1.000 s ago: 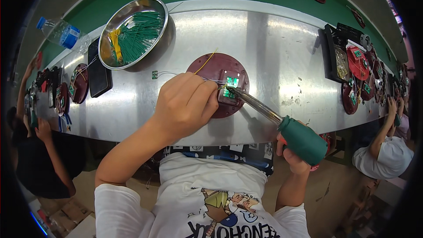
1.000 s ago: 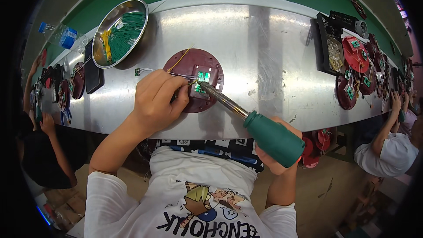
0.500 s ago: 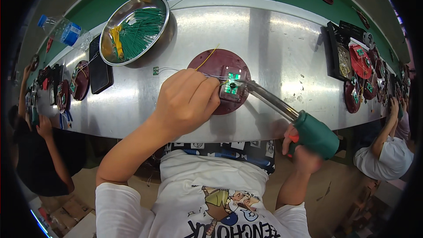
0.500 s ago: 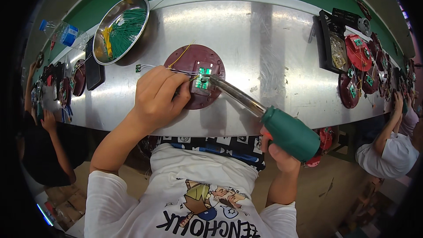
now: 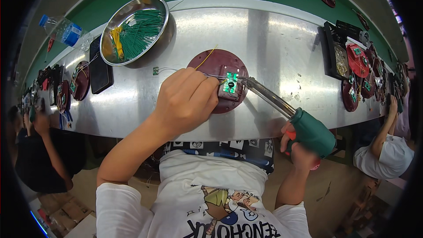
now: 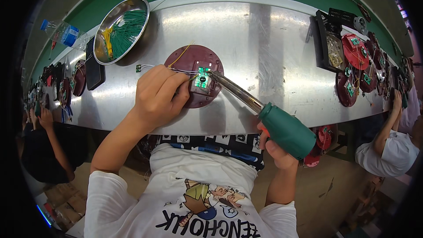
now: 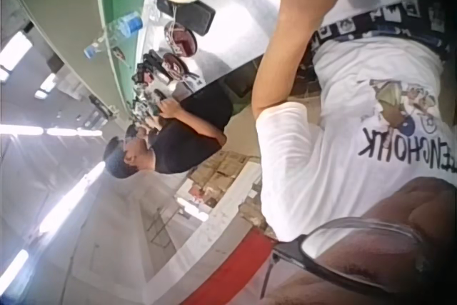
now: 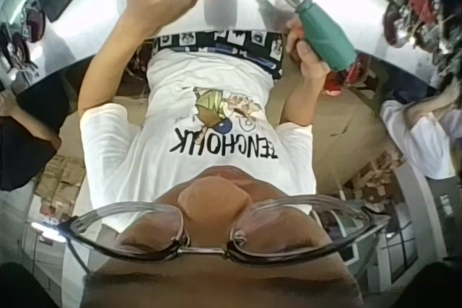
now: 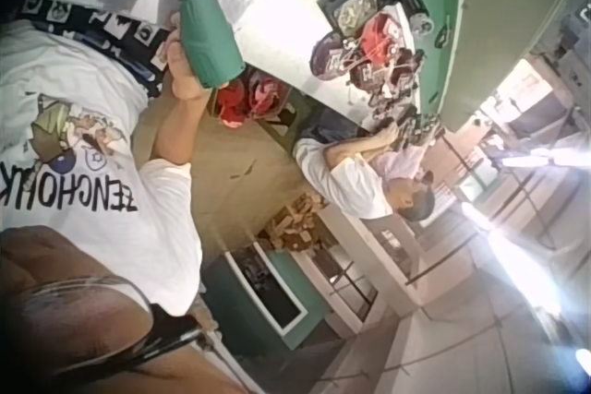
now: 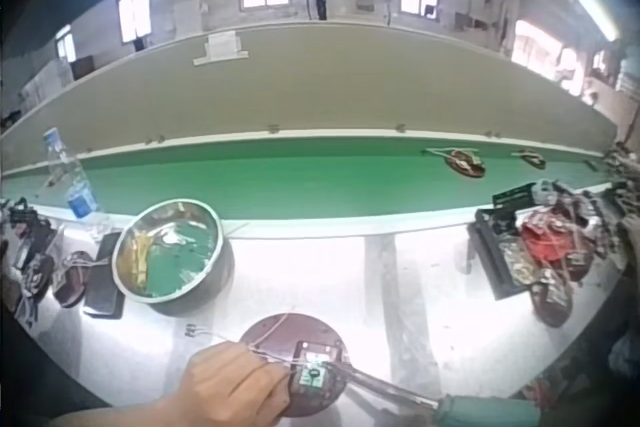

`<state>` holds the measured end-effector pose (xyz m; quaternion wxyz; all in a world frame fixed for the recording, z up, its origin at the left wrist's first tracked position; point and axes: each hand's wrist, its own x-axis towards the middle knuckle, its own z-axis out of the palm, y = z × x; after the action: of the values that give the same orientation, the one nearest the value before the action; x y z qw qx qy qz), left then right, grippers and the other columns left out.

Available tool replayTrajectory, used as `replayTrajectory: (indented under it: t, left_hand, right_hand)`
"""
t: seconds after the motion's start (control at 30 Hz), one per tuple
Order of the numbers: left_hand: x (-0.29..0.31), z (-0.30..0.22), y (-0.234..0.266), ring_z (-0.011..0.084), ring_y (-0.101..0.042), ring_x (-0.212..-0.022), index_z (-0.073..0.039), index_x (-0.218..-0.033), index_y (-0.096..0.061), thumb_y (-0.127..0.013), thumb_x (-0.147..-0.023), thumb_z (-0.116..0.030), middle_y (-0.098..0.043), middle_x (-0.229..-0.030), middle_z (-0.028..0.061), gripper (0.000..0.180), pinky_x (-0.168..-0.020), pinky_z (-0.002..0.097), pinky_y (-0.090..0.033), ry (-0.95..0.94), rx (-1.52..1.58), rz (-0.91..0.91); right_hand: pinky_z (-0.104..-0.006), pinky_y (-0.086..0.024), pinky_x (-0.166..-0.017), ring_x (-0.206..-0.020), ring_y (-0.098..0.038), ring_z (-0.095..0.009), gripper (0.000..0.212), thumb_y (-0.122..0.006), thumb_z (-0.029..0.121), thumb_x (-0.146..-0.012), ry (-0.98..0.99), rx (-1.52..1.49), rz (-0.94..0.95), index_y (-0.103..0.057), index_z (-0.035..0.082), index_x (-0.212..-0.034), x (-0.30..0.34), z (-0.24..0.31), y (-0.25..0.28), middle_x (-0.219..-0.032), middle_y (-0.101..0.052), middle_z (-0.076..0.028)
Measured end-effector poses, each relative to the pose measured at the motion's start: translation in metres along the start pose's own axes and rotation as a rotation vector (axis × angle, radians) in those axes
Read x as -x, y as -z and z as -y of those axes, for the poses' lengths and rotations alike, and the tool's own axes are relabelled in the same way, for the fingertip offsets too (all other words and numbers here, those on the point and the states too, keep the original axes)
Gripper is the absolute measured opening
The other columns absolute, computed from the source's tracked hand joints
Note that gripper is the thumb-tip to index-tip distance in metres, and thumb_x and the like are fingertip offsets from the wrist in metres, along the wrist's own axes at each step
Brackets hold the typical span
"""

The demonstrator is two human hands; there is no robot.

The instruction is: Soldering or welding small electronic components onto circuit boards on a factory assembly line.

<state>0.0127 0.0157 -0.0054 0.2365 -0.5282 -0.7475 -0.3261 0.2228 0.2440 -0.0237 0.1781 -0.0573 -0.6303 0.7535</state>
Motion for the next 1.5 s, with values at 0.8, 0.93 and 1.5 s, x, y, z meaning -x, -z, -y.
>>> replayTrajectory:
  t: [0.8,0.93,1.5]
  left_hand:
    - [0.003,0.005,-0.002,0.0228,-0.053,-0.061,0.003,-0.087,-0.065,-0.065,-0.059,0.000,-0.053,-0.072,0.0077,0.028,-0.053,0.0345,-0.044,-0.095,0.017,-0.012]
    - [0.003,0.005,-0.002,0.0224,-0.053,-0.061,0.004,-0.088,-0.065,-0.065,-0.060,-0.001,-0.054,-0.072,0.0076,0.029,-0.052,0.0341,-0.044,-0.113,0.009,-0.015]
    - [0.005,0.005,-0.001,0.0233,-0.055,-0.065,0.004,-0.090,-0.065,-0.063,-0.060,-0.003,-0.055,-0.075,0.0084,0.031,-0.054,0.0341,-0.047,-0.106,-0.021,0.036]
  right_hand:
    - [-0.0293,-0.051,-0.057,-0.059,-0.062,-0.016,0.035,-0.072,0.011,-0.077,-0.010,0.167,0.047,-0.066,-0.010,-0.104,-0.004,0.001,0.000,-0.085,-0.067,-0.014]
    - [-0.0285,-0.050,-0.055,-0.058,-0.061,-0.016,0.033,-0.072,0.009,-0.076,-0.031,0.116,0.071,-0.066,-0.010,-0.102,-0.005,0.000,0.003,-0.082,-0.066,-0.012]
    - [-0.0273,-0.045,-0.040,-0.046,-0.058,-0.021,0.050,-0.070,0.028,-0.084,0.049,-0.008,-0.062,-0.056,-0.013,-0.110,-0.006,-0.004,0.001,-0.095,-0.059,-0.026]
